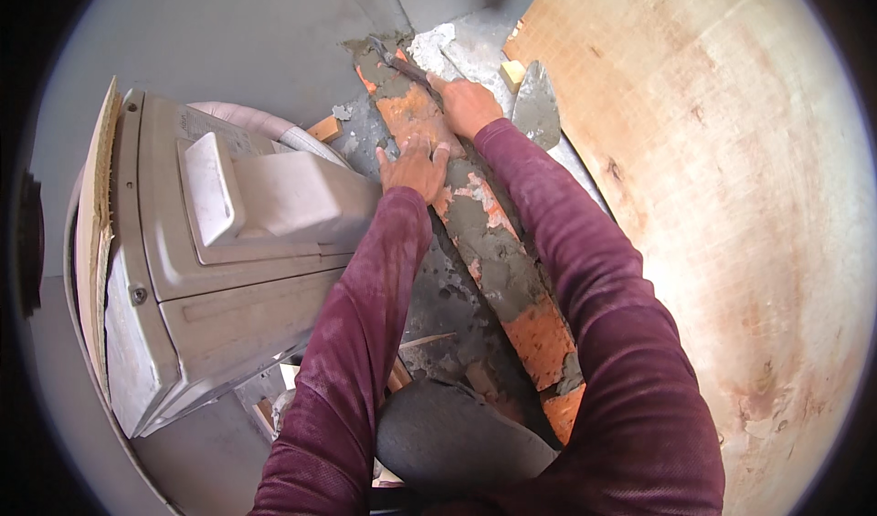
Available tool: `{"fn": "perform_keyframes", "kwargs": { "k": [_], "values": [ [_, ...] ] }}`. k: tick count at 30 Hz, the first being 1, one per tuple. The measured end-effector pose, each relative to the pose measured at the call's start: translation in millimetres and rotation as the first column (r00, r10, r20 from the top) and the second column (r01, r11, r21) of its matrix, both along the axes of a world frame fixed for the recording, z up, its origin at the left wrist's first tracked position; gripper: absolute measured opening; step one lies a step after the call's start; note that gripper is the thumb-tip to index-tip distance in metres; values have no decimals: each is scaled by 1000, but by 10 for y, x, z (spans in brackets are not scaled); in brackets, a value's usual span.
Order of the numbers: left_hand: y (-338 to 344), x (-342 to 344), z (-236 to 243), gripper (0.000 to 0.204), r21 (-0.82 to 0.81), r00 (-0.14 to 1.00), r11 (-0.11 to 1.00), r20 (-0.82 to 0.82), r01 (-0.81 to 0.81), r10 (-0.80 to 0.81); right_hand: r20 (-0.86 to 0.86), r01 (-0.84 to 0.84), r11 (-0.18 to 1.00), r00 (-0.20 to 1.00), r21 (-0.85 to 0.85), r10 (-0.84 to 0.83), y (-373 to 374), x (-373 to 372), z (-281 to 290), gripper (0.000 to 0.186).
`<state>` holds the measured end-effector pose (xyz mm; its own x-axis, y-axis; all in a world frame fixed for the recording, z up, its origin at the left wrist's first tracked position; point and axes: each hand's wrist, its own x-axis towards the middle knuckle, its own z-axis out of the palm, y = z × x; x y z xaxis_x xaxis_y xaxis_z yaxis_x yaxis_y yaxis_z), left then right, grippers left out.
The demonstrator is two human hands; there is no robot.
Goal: The person applies mortar to a row of bricks using a trowel and places additional bricks on top to build a wall.
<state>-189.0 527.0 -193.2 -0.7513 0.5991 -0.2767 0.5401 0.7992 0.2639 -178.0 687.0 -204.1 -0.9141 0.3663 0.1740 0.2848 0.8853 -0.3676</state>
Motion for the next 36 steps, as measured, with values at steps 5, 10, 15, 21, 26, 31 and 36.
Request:
{"fn": "perform_keyframes", "kwargs": {
  "k": [5,10,15,21,26,31,36],
  "values": [
    [-51,-36,-38,66,-39,1000,999,15,-17,18,-192,9,998,981,-57,-20,-158,50,198,64],
    [7,-21,35,66,-67,1000,998,25,1,0,-99,10,1000,995,-1,-10,-213,160,52,61],
    [-35,-7,-79,66,-38,1000,999,4,-3,3,-29,-64,995,997,71,66,-145,113,115,64],
    [-17,10,-54,66,-36,1000,999,-12,-5,5,-36,-67,994,997,84,70,-243,224,25,56],
    [-115,-22,-89,64,-21,1000,1000,-21,-9,9,-61,-60,991,996,120,68,-254,201,270,58],
    [-9,-50,-26,62,-16,1000,1000,25,1,-1,36,-81,994,996,77,78,-171,231,224,57],
    [-230,216,133,58,271,993,960,-113,66,-37,-51,-92,996,994,9,92,-37,700,512,61]
  ]
}}
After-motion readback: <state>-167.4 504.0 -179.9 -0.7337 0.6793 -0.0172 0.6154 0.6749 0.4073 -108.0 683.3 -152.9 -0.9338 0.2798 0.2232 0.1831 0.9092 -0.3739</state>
